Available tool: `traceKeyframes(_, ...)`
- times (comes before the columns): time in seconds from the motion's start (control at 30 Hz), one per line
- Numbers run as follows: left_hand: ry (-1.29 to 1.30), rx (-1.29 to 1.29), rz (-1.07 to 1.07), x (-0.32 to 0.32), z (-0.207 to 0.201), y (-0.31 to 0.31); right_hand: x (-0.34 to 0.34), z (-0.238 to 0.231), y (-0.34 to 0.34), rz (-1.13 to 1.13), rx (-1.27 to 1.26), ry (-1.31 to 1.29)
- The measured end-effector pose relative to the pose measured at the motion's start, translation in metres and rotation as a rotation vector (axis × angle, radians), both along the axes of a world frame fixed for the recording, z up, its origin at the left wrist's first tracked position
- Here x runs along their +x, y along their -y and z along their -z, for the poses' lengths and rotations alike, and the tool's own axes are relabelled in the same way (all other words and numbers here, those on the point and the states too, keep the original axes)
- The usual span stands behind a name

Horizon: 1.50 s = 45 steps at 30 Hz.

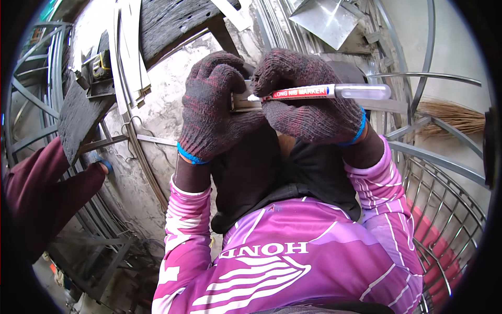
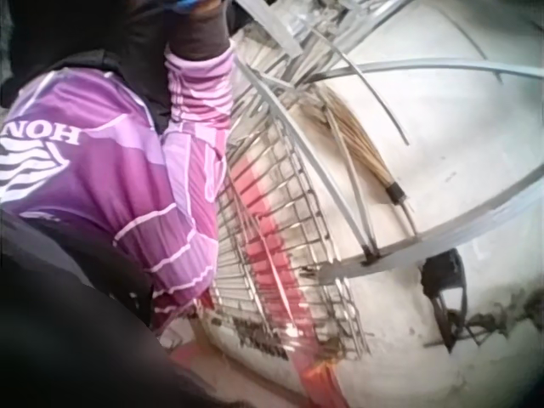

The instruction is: The person marks measurements on a metal strip with a marker.

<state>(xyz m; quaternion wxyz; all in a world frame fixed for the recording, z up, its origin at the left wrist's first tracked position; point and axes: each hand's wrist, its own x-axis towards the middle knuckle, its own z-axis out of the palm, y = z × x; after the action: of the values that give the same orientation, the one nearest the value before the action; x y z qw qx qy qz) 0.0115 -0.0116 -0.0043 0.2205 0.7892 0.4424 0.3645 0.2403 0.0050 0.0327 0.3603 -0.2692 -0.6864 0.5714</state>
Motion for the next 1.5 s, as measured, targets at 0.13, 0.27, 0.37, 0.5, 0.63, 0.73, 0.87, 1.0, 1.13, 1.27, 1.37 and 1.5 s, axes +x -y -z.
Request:
traceKeyframes(0.13,-0.01,0.012,-0.003,0.003,-0.002,-0.001,-0.002,0.001,0.001,0.048,0.202,0.082)
traceKeyframes(0.27,0.002,0.016,-0.011,0.003,-0.002,-0.001,-0.009,0.008,0.003,0.071,0.22,-0.025)
traceKeyframes(0.37,0.004,0.006,-0.005,-0.002,0.002,-0.001,-0.013,0.011,0.004,0.068,0.255,-0.033)
traceKeyframes(0.5,-0.011,0.008,-0.005,0.0,0.001,-0.001,-0.014,0.013,0.003,0.084,0.313,0.026)
traceKeyframes(0.63,-0.005,-0.012,0.011,-0.002,0.004,-0.002,-0.014,0.013,0.004,0.078,0.309,0.048)
traceKeyframes(0.73,-0.01,-0.009,0.009,-0.003,0.004,-0.001,-0.016,0.016,0.003,0.077,0.31,0.02)
traceKeyframes(0.87,-0.028,-0.002,0.006,-0.002,0.003,-0.002,-0.016,0.017,0.004,0.111,0.381,0.045)
traceKeyframes(1.0,-0.01,-0.021,0.003,-0.002,0.003,0.001,-0.015,0.016,0.006,0.093,0.328,-0.011)
traceKeyframes(1.13,0.002,-0.036,0.015,-0.002,0.003,0.0,0.006,0.005,0.002,0.186,0.292,-0.038)
traceKeyframes(1.27,-0.046,-0.037,0.038,-0.002,-0.003,0.001,0.044,-0.008,0.003,0.268,0.102,-0.008)
traceKeyframes(1.37,-0.05,-0.033,0.018,0.0,-0.005,0.001,0.065,-0.012,0.008,0.292,0.099,0.011)
traceKeyframes(1.5,-0.043,-0.06,-0.001,0.004,-0.004,0.003,0.078,-0.004,0.01,0.193,0.044,0.078)
